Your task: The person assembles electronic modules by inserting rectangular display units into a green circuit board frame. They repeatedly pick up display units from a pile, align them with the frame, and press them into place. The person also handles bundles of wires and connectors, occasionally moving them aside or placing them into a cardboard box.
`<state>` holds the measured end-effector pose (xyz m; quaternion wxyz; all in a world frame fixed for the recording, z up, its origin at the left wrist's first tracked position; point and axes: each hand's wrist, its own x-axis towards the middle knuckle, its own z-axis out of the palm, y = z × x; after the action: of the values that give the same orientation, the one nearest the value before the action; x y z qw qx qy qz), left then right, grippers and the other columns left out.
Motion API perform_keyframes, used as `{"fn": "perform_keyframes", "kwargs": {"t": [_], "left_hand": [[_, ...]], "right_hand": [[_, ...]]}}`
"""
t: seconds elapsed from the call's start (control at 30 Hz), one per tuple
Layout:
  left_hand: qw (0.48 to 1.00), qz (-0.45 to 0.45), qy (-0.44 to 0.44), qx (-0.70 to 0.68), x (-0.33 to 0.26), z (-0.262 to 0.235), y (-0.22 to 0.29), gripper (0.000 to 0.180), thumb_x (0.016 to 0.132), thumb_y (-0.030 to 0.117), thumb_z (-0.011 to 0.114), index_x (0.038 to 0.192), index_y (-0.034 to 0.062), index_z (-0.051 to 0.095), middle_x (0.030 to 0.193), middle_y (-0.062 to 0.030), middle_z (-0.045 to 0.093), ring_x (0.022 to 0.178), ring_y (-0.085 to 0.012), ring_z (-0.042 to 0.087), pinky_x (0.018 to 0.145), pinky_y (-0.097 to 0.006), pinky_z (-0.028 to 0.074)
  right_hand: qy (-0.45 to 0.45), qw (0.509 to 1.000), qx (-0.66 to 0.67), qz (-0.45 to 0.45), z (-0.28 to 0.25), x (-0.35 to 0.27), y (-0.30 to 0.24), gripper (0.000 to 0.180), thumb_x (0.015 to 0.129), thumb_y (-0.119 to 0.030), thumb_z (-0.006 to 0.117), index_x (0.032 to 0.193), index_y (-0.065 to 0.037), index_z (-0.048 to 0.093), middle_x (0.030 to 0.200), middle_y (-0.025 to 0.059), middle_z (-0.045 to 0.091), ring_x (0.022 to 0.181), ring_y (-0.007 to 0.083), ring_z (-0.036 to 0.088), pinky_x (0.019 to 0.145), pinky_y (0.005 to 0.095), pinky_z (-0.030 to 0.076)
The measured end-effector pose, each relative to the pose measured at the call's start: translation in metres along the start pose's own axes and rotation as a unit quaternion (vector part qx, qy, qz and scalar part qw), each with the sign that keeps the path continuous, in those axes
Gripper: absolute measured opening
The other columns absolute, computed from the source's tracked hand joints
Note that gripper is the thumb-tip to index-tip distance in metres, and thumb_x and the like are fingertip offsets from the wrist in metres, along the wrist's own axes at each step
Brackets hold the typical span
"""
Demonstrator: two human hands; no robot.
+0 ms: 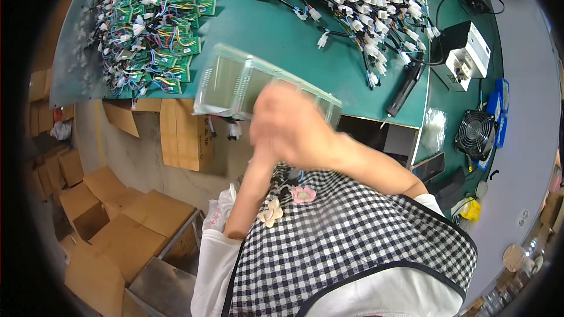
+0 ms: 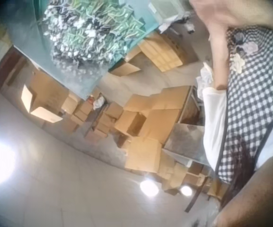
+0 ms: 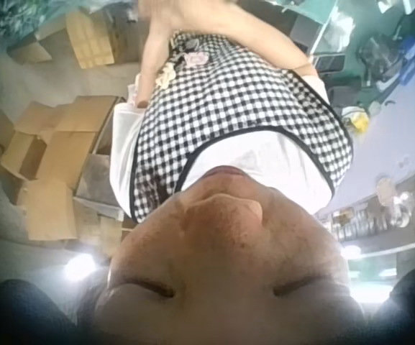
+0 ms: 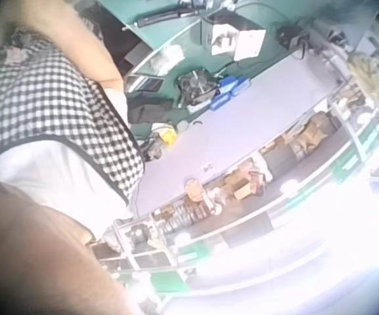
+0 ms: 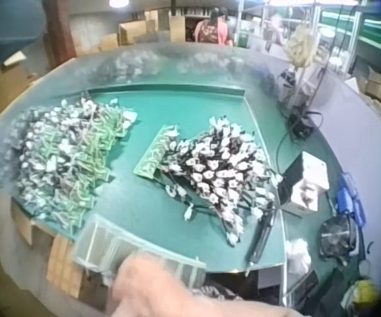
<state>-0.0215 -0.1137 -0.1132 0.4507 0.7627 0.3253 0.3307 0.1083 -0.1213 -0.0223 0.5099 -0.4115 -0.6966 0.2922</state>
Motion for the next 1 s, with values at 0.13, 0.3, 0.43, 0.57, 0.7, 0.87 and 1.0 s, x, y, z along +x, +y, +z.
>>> {"fn": "perform_keyframes", "kwargs": {"t": [0.13,0.3,0.43,0.57,0.7,0.87,1.0], "left_hand": [[0.918,-0.309,0.181,-0.169,0.018,-0.026,0.024,0.025,0.083,0.020,0.058,0.098,-0.0004,0.059,0.091,-0.0032,0.058,0.082,-0.0098,0.052,0.073,-0.026,0.042],[0.896,-0.333,0.233,-0.180,0.018,-0.040,0.015,0.031,0.081,0.021,0.060,0.097,-0.0049,0.058,0.093,-0.0054,0.058,0.083,-0.0116,0.052,0.074,-0.025,0.041],[0.923,-0.309,0.161,-0.163,0.016,-0.028,0.017,0.028,0.080,0.020,0.060,0.095,-0.0028,0.058,0.092,-0.0052,0.059,0.083,-0.0127,0.052,0.075,-0.026,0.042],[0.974,-0.177,0.089,-0.105,0.024,0.003,0.019,0.028,0.078,0.013,0.060,0.100,-0.0026,0.054,0.094,-0.0086,0.058,0.086,-0.0169,0.054,0.075,-0.029,0.043],[0.955,-0.173,0.081,-0.227,0.031,0.026,0.037,0.032,0.075,0.009,0.060,0.103,-0.0036,0.050,0.094,-0.0130,0.059,0.089,-0.0204,0.056,0.076,-0.033,0.044],[0.972,-0.176,0.012,-0.152,0.023,0.027,0.029,0.029,0.075,0.012,0.059,0.098,-0.0044,0.053,0.090,-0.0158,0.061,0.088,-0.0243,0.058,0.073,-0.034,0.045],[0.982,-0.163,-0.006,-0.096,0.019,0.031,0.028,0.028,0.074,0.012,0.057,0.098,-0.0030,0.054,0.091,-0.0173,0.061,0.089,-0.0277,0.059,0.074,-0.036,0.045]], "right_hand": [[-0.009,0.938,0.245,0.244,-0.034,-0.032,0.008,0.010,0.069,-0.001,0.062,0.073,-0.001,0.053,0.071,0.0108,0.054,0.067,0.0257,0.056,0.065,0.0368,0.045],[0.051,0.803,-0.300,0.512,-0.065,-0.116,0.134,0.031,0.064,-0.023,0.073,0.068,-0.002,0.050,0.062,0.0121,0.057,0.057,0.0250,0.056,0.057,0.0372,0.045],[0.013,0.787,-0.371,0.493,-0.071,-0.096,0.104,0.036,0.061,-0.029,0.075,0.068,-0.003,0.051,0.058,0.0099,0.056,0.054,0.0244,0.055,0.054,0.0370,0.044],[0.125,0.933,-0.121,0.315,-0.061,-0.037,0.047,0.036,0.066,-0.023,0.071,0.094,-0.004,0.057,0.067,0.0084,0.057,0.058,0.0227,0.055,0.055,0.0340,0.044],[0.116,0.969,-0.213,0.043,-0.027,0.022,0.029,0.056,0.069,-0.014,0.064,0.121,-0.005,0.044,0.122,0.0169,0.041,0.109,0.0336,0.042,0.090,0.0412,0.035],[0.106,0.953,-0.283,-0.001,-0.007,0.029,0.030,0.045,0.071,-0.010,0.061,0.115,-0.008,0.051,0.122,0.0162,0.044,0.109,0.0329,0.044,0.091,0.0476,0.032],[0.136,0.964,-0.230,-0.007,0.001,0.020,0.034,0.037,0.074,-0.010,0.060,0.110,-0.005,0.055,0.119,0.0150,0.049,0.106,0.0320,0.048,0.091,0.0458,0.034]]}}
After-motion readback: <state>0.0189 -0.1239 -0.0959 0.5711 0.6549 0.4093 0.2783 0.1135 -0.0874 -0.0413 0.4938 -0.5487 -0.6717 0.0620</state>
